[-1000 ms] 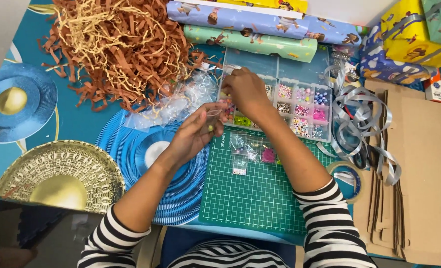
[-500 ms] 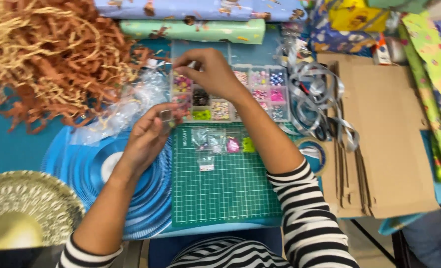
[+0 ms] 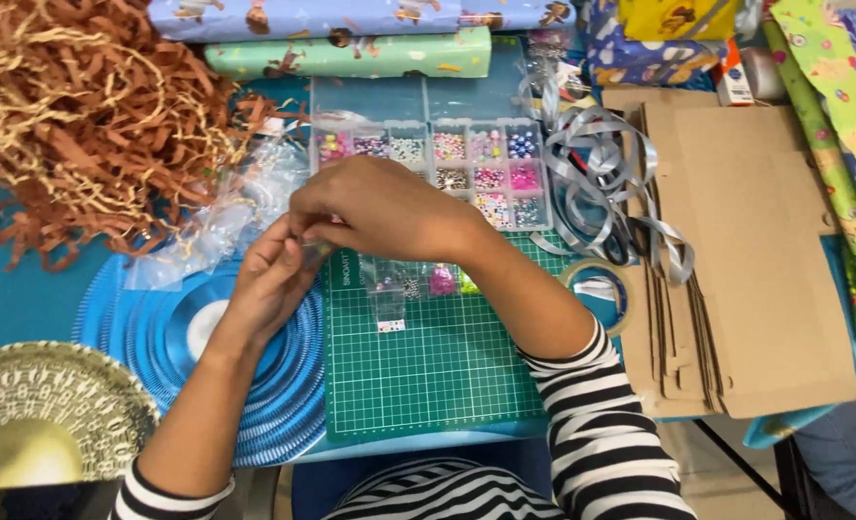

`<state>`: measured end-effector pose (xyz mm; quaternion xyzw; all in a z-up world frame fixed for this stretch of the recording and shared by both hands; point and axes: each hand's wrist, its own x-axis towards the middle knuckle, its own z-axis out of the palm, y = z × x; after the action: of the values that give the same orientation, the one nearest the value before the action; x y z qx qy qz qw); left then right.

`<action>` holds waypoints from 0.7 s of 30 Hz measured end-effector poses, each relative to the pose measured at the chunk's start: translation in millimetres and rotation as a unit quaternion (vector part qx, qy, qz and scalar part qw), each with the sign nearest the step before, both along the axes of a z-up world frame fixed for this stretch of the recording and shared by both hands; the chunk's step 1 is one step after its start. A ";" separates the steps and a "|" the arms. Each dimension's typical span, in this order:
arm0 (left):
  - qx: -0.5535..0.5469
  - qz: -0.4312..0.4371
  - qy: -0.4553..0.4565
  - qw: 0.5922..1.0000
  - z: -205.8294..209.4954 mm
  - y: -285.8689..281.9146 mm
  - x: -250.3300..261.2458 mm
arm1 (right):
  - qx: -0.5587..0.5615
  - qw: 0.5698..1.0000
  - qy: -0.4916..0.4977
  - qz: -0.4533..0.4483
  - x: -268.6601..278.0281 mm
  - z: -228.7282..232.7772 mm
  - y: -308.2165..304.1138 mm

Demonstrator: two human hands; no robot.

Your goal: Organizing small bags of colorful beads into a plastic compartment storage box on a craft table.

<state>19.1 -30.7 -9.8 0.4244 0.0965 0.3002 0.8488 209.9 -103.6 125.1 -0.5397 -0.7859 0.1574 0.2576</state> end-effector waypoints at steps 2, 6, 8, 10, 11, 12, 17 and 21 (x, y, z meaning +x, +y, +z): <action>0.000 -0.001 0.005 1.000 -1.5 -2.5 -0.4 | -0.013 1.000 -0.019 -0.006 -1.2 -0.7 -2.3; 0.004 -0.012 -0.005 1.000 16.5 -11.0 0.7 | -0.013 0.998 -0.063 -0.027 1.8 -2.2 -3.6; -0.009 -0.005 -0.001 1.000 -4.8 3.4 -0.8 | 0.018 0.999 -0.027 -0.042 3.1 10.1 0.0; -0.024 0.000 0.001 1.000 -13.5 14.1 -3.0 | 0.047 0.997 0.009 -0.059 13.6 3.7 8.8; -0.039 0.019 -0.009 0.999 -11.6 17.3 -4.7 | 0.060 0.993 -0.008 -0.097 23.1 -8.9 15.8; -0.055 0.038 -0.020 0.998 -10.2 20.1 -5.8 | 0.072 0.988 -0.025 -0.134 32.9 -21.4 22.7; -0.085 0.051 -0.038 0.994 -1.4 23.9 -7.4 | 0.063 0.975 -0.131 -0.170 52.7 -121.1 59.0; -0.109 0.036 -0.051 0.992 -7.0 22.7 -6.2 | 0.092 0.942 -0.238 -0.217 39.8 -145.0 66.3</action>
<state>12.9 -7.9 -16.8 0.3094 0.1002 0.3396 0.8826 249.7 -37.2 -19.9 -0.6928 -0.6992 -0.1084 0.1390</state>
